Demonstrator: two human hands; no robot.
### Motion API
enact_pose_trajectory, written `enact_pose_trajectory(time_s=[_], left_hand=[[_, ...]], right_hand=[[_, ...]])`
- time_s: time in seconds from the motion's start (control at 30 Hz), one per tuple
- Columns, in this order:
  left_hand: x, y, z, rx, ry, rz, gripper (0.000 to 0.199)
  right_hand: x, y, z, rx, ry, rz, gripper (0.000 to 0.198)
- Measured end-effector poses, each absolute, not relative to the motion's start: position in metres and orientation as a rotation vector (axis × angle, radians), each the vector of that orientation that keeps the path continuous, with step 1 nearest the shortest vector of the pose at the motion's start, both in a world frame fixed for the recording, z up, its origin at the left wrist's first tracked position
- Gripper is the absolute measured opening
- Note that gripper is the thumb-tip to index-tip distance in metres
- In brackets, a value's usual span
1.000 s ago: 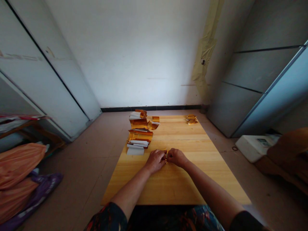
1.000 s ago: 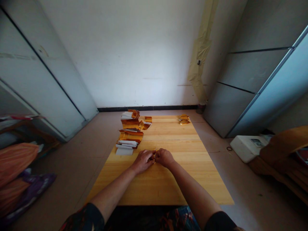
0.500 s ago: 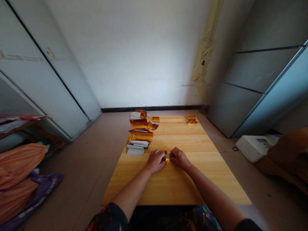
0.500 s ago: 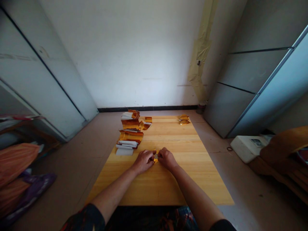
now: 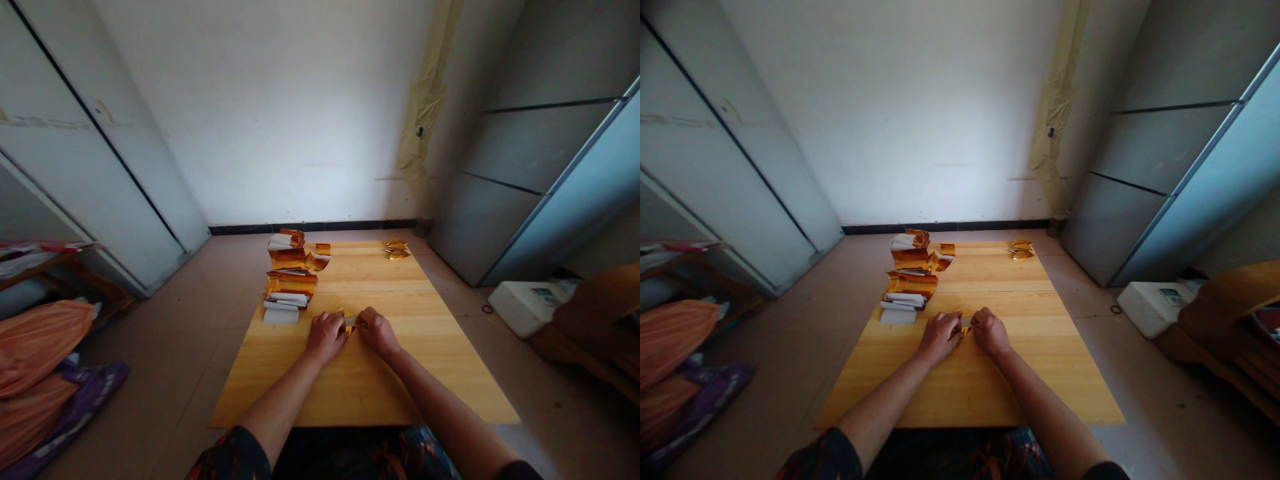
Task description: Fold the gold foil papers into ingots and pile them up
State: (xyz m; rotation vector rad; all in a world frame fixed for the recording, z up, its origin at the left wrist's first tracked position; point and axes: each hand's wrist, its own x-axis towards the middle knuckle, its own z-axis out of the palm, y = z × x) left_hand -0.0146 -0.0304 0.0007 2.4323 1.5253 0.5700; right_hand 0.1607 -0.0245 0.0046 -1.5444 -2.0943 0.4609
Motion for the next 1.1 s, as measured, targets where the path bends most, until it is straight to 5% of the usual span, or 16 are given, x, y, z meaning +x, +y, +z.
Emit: enact_pose_trajectory(time_s=[0.57, 0.8, 1.1], left_hand=[[-0.010, -0.034, -0.001, 2.436, 1.659, 0.486, 0.014], [-0.031, -0.019, 0.014, 2.587, 1.382, 0.467, 0.040], [-0.038, 0.000, 0.014, 2.661, 1.118, 0.460, 0.024]], right_hand=[[0.136, -0.058, -0.003, -1.567, -2.292, 0.161, 0.020], [0.132, -0.060, -0.001, -1.613, -2.449, -0.040, 0.020], [0.173, -0.029, 0.022, -1.428, -2.663, -0.021, 0.024]])
